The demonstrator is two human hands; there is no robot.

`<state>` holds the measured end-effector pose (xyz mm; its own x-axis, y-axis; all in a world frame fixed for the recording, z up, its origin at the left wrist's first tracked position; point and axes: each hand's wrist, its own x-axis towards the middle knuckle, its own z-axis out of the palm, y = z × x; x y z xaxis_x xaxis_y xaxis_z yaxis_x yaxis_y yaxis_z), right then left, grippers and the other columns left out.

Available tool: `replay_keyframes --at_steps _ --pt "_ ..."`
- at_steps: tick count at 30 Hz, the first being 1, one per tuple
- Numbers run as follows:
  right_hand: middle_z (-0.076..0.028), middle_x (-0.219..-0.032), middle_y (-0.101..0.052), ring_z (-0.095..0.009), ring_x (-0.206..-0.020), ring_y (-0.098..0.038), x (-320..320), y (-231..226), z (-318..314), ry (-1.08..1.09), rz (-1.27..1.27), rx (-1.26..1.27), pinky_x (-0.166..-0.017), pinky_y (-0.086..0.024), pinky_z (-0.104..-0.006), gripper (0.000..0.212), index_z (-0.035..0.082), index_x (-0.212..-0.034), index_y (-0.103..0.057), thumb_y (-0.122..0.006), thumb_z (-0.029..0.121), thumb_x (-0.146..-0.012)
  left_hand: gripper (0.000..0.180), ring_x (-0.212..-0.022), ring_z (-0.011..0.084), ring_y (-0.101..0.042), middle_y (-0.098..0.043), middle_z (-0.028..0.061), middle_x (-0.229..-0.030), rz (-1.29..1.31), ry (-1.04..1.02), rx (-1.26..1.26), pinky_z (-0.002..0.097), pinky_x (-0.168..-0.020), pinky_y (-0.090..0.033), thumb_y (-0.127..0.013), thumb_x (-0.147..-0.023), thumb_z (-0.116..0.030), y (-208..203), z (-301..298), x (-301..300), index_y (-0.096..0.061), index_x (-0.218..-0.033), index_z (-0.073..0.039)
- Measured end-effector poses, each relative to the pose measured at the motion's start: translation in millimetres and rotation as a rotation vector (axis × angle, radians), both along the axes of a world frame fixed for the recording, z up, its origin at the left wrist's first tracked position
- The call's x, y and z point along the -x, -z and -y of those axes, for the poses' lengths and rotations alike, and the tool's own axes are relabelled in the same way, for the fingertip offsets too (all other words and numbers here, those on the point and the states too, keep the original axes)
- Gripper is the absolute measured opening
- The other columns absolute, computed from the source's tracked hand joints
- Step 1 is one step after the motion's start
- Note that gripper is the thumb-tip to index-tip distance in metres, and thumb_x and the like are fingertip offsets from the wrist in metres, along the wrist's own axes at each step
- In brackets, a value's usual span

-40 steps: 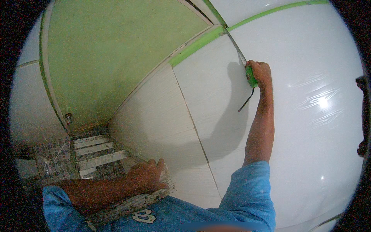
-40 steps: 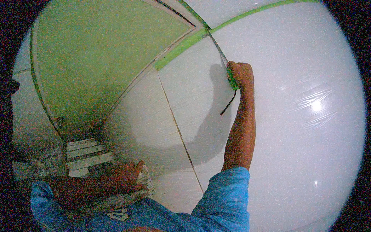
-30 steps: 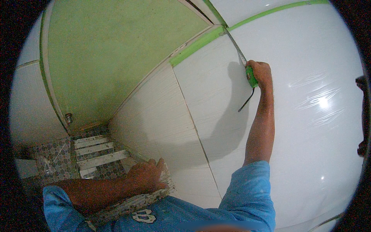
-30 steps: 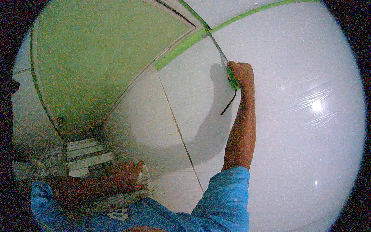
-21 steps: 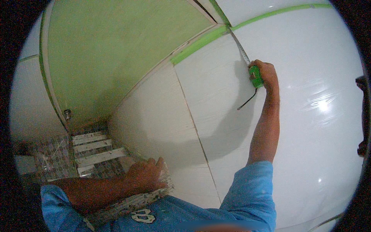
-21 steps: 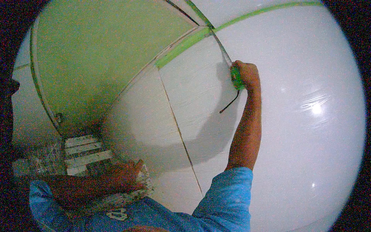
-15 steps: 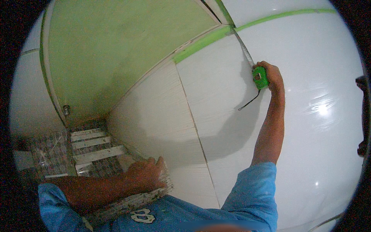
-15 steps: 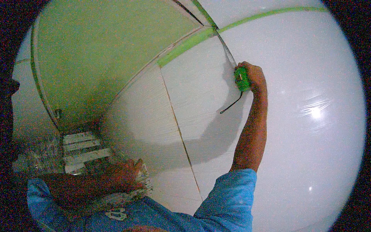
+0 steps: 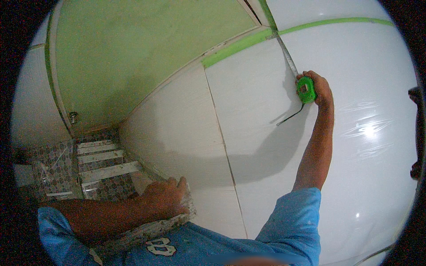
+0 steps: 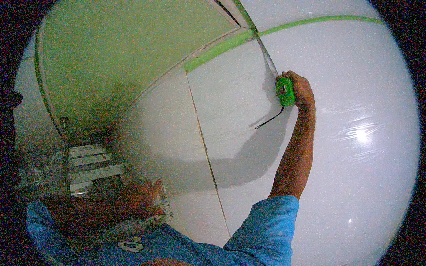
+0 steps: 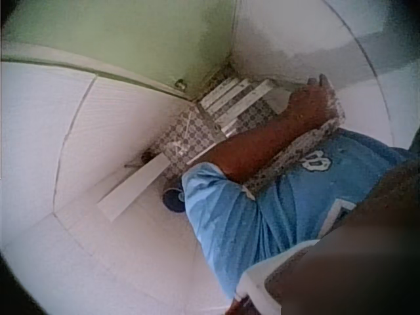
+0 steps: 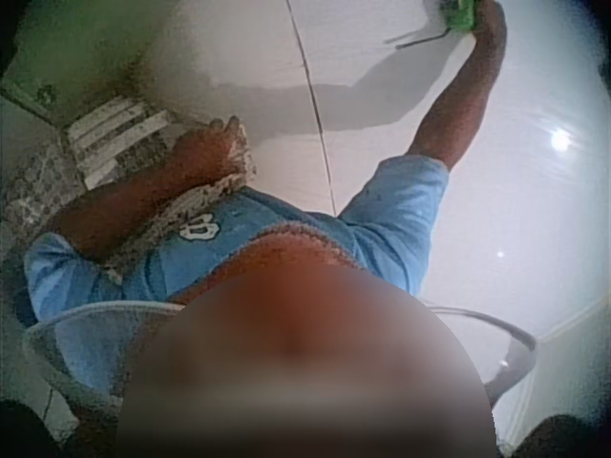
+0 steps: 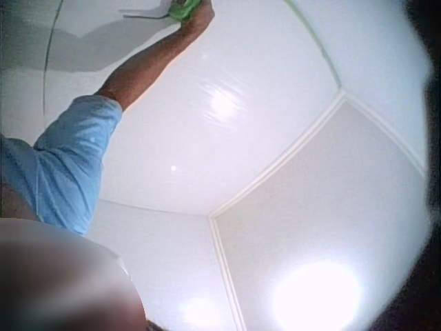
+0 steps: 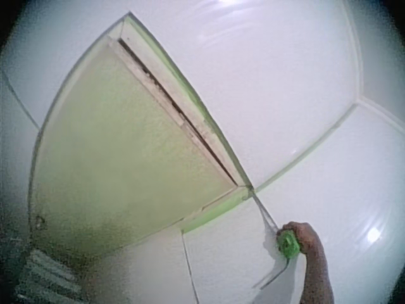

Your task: The person measures a wall section with a tape measure and marks it with a pencil. They then handle a white panel, measure and mark it, and place it against the wall to check fit. The person repeats measuring and marking actions on the panel and wall throughout the clip.

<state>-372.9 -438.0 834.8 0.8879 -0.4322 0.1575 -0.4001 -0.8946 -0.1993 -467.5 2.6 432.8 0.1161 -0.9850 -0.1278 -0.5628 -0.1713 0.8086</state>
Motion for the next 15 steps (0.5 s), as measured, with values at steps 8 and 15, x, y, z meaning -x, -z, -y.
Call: replay_keyframes --at_steps 8,15 --pt "-0.015 -0.105 -0.08 -0.025 -0.092 -0.076 1 -2 8 0.018 -0.008 0.034 -0.084 -0.063 -0.0388 0.036 -0.003 -0.116 -0.075 -0.063 0.027 -0.101 0.102 -0.113 0.0456 -0.07 -0.064 0.0303 -0.125 0.013 -0.033 0.015 0.0542 -0.092 -0.061 -0.077 -0.09 -0.058 -12 -4 0 -0.036 -0.157 0.007" --pt "-0.012 -0.102 -0.08 -0.022 -0.089 -0.076 14 4 -50 0.037 -0.015 -0.214 -0.082 -0.06 -0.037 0.035 0.001 -0.112 -0.079 -0.064 0.03 -0.098 0.101 -0.114 0.0459 -0.069 -0.064 0.0317 -0.128 -0.007 -0.022 0.054 0.054 -0.095 -0.06 -0.076 -0.091 -0.059 7 3 6 -0.036 -0.157 0.006"
